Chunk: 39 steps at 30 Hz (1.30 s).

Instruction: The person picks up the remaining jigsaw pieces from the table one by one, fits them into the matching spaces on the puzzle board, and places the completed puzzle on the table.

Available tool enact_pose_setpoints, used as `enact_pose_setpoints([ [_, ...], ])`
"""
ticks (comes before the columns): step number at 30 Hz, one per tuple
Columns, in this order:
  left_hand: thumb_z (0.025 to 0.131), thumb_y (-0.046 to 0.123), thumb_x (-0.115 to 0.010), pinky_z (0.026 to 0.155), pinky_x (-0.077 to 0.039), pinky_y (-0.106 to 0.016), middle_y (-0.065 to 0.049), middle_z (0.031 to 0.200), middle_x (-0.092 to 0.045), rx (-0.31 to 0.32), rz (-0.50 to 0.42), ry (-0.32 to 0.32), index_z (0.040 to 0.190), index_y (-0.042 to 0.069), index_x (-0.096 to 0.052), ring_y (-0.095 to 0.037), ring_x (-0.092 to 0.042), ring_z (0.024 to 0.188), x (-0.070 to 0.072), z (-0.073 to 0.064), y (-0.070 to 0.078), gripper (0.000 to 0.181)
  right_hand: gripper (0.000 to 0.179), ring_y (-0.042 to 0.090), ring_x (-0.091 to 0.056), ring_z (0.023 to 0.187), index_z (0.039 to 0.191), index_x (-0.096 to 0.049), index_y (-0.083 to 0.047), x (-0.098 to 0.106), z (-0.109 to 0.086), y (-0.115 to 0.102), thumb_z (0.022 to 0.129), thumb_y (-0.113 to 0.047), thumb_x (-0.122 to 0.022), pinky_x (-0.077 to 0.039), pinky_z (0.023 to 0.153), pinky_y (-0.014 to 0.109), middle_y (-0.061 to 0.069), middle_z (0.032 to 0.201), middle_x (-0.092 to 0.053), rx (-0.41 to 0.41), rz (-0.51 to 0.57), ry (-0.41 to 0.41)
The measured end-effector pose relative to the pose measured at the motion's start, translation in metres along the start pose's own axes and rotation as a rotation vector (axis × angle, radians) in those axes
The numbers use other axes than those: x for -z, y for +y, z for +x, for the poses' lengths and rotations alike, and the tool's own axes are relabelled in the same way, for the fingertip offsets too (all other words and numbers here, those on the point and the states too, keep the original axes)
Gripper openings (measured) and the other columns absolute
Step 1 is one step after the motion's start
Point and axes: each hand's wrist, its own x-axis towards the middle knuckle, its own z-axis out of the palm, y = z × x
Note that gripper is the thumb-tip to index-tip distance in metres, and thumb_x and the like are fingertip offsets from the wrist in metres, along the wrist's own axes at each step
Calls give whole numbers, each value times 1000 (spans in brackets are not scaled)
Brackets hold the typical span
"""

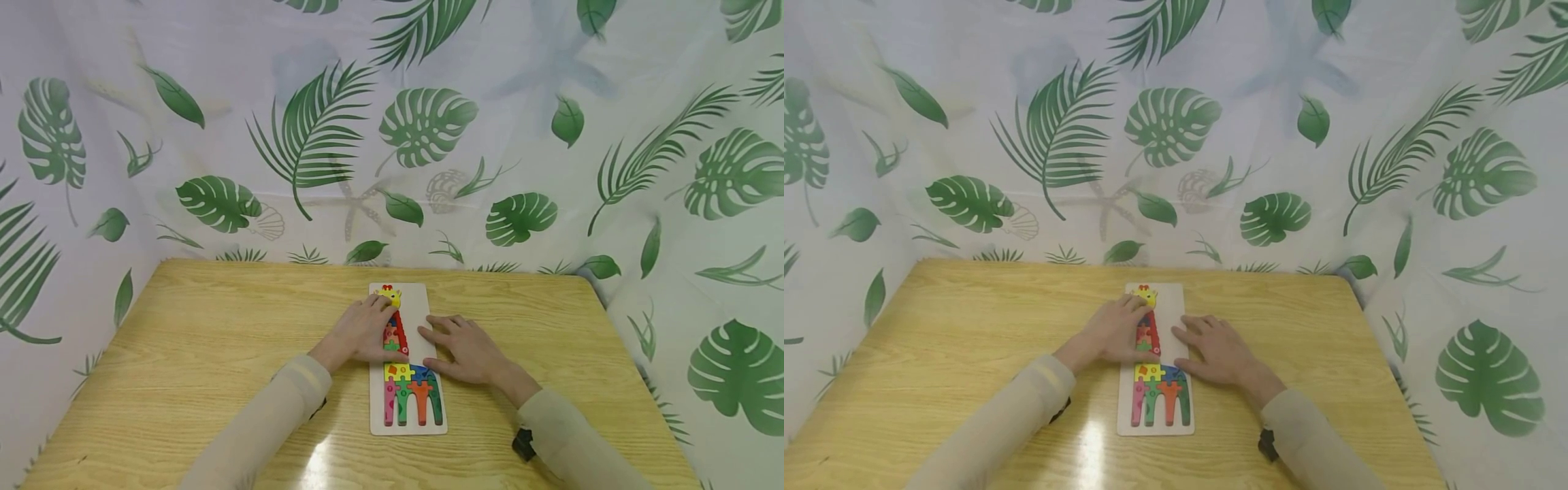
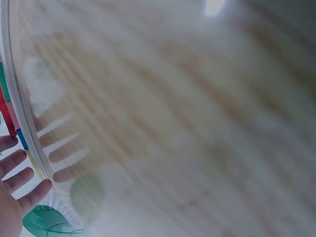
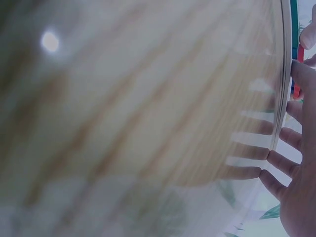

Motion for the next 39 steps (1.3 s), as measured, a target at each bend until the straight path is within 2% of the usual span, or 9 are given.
enact_pose_setpoints([
  [18, 84, 90, -54, 121, -46, -47, -9, 163, -48, -6, 22, 7, 160, 12, -45, -29, -45, 150, -1, -2, 2, 109, 67, 35, -50, 145, 158, -50, -28, 0, -1, 0, 102, -63, -54, -45, 116, 61, 7, 165, -48, -1, 13, 6],
  [39, 86, 88, -51, 123, -44, -50, -10, 170, -38, 2, 4, -40, 164, 9, -37, -32, -39, 156, 2, -5, 5, 111, 67, 35, -50, 144, 158, -50, -27, 0, 0, -1, 102, -63, -54, -46, 115, 62, 8, 165, -48, -4, 9, 0],
])
